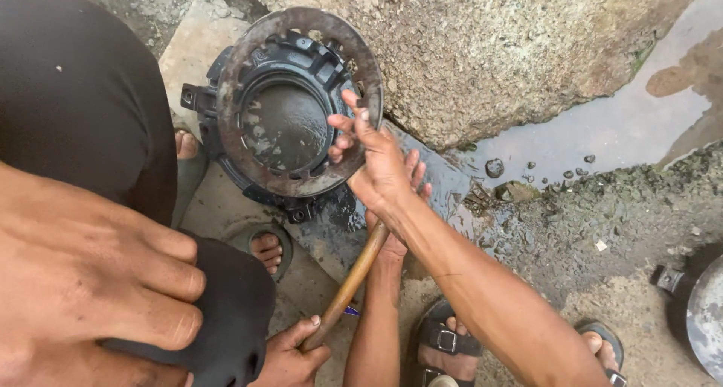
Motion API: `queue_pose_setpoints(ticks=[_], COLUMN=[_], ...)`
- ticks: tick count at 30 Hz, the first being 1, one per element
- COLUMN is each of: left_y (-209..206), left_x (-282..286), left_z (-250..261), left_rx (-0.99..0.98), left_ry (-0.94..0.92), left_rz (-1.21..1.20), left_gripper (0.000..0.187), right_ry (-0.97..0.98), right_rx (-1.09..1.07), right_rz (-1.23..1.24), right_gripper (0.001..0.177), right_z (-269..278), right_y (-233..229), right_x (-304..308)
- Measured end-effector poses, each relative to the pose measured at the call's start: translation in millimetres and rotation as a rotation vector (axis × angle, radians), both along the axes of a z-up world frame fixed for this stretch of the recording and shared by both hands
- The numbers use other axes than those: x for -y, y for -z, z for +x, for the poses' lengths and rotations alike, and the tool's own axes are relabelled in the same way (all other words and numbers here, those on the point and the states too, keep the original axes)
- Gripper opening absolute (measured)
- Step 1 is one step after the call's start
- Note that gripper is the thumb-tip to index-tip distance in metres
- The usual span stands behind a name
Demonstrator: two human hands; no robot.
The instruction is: Cleaning and inspecting vehicle clutch plates and housing on a concrete floor.
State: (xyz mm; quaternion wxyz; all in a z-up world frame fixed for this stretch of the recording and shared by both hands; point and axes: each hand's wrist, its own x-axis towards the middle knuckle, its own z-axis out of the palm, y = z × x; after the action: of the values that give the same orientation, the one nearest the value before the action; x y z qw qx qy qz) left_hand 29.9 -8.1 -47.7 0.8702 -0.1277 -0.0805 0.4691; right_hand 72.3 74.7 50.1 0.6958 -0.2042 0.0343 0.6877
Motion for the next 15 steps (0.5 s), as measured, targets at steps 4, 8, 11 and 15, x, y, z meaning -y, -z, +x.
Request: queue_pose_setpoints(ticks=[4, 8, 11, 15], left_y=[14.3, 21.6, 6.0, -4.1], left_x=[1.0, 4.4, 3.1, 12.0], left_z=[-4.0, -4.6, -1.5, -1.5], left_rx=[-0.185, -0.297, -0.582, -0.440], left_ry=[-0.013, -0.023, 0.021, 0.087], left_rz=[-0.026, 0.086, 0.090, -0.189], left_gripper=[0.066, 0.066, 0.063, 0.067], right_ry=[-0.088, -0.139, -0.290, -0.651], right_rx=[0.035, 0.242, 0.976, 1.950], right_rz=[-0.041, -0.059, -0.188, -0.276], right_gripper=[0.049, 0.042, 0.046, 0.067], right_z=[-17.9, -28.5, -7.1, 33.7], right_y=[1.2, 36.3, 9.1, -41.8], right_x=[-3.9, -14.4, -21.7, -27.8])
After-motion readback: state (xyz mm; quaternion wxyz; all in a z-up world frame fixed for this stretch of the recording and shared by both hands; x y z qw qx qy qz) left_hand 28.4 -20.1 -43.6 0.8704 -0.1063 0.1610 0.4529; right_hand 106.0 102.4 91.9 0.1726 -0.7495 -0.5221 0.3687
